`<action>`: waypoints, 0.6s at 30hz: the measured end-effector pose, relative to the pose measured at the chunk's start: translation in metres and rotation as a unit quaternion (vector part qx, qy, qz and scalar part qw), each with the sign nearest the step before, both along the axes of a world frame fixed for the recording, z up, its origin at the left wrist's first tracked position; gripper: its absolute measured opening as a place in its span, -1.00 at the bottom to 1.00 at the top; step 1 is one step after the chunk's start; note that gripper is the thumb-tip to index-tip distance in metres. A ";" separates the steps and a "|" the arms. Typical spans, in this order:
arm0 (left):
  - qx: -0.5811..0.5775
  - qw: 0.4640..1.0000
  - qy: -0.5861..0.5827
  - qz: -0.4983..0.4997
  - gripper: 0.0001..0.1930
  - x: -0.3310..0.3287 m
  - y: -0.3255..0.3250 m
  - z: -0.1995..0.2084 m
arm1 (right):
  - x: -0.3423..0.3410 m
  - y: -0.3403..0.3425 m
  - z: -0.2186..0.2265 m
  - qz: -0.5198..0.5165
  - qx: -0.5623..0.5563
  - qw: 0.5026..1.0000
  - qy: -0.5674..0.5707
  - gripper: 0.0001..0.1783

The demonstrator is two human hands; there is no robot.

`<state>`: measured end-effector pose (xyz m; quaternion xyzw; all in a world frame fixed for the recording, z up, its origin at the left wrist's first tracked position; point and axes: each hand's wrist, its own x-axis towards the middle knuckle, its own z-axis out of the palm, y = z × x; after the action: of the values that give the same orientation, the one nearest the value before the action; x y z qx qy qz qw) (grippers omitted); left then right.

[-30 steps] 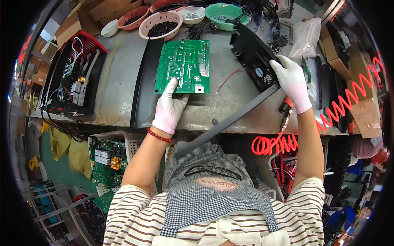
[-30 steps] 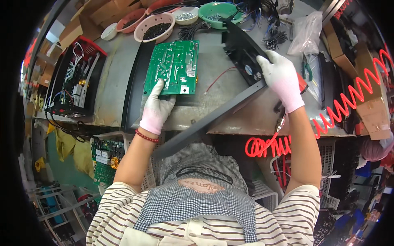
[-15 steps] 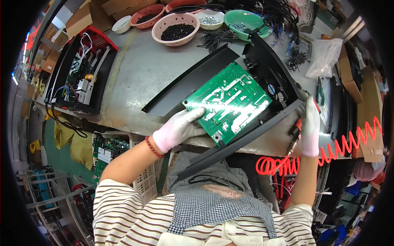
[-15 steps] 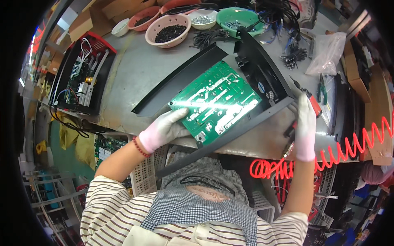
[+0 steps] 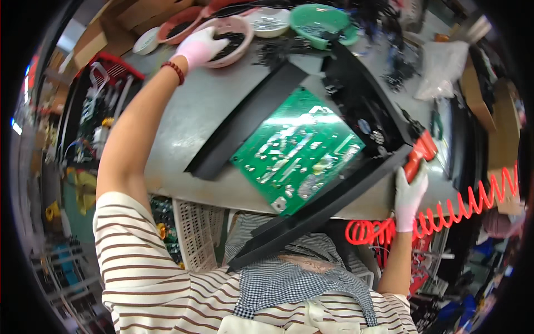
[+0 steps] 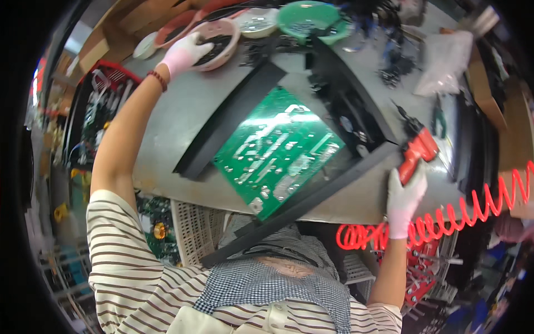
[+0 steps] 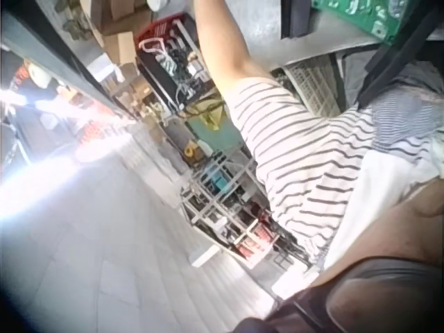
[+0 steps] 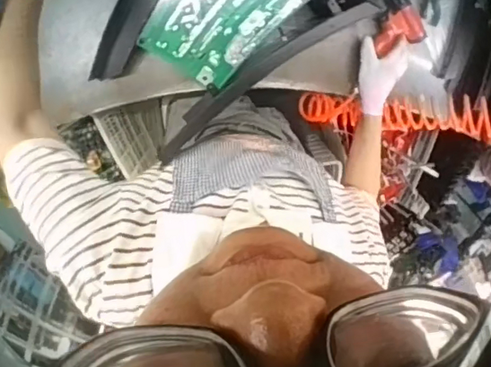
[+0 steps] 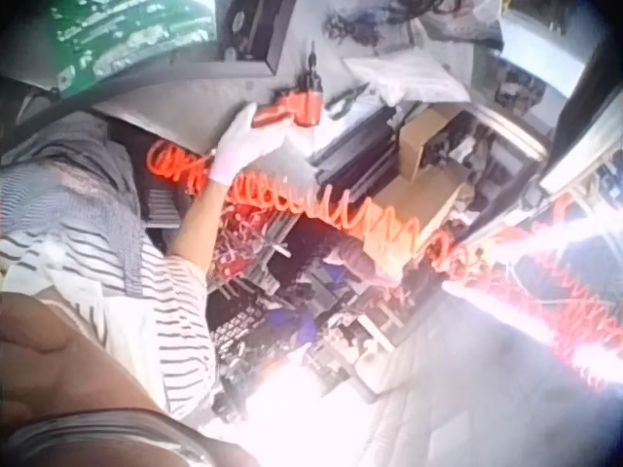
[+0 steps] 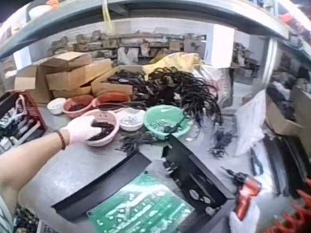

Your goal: The person assembles an electronic device by handling a green circuit board and a black metal casing. They use a red pneumatic screwdriver to fasten screws into the casing and board, then apply a label to the casing and continue securing components.

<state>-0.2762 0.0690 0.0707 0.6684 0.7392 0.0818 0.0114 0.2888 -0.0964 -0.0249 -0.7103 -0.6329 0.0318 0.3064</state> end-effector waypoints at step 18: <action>0.093 0.991 -0.086 -0.051 -0.70 -0.034 0.052 -0.063 | 0.000 -0.004 0.007 -0.041 0.038 0.998 0.030 -0.18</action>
<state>-0.3106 0.1215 0.0078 0.6941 0.6893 0.2067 0.0173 0.2891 -0.0999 -0.0177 -0.7222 -0.5947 0.0169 0.3528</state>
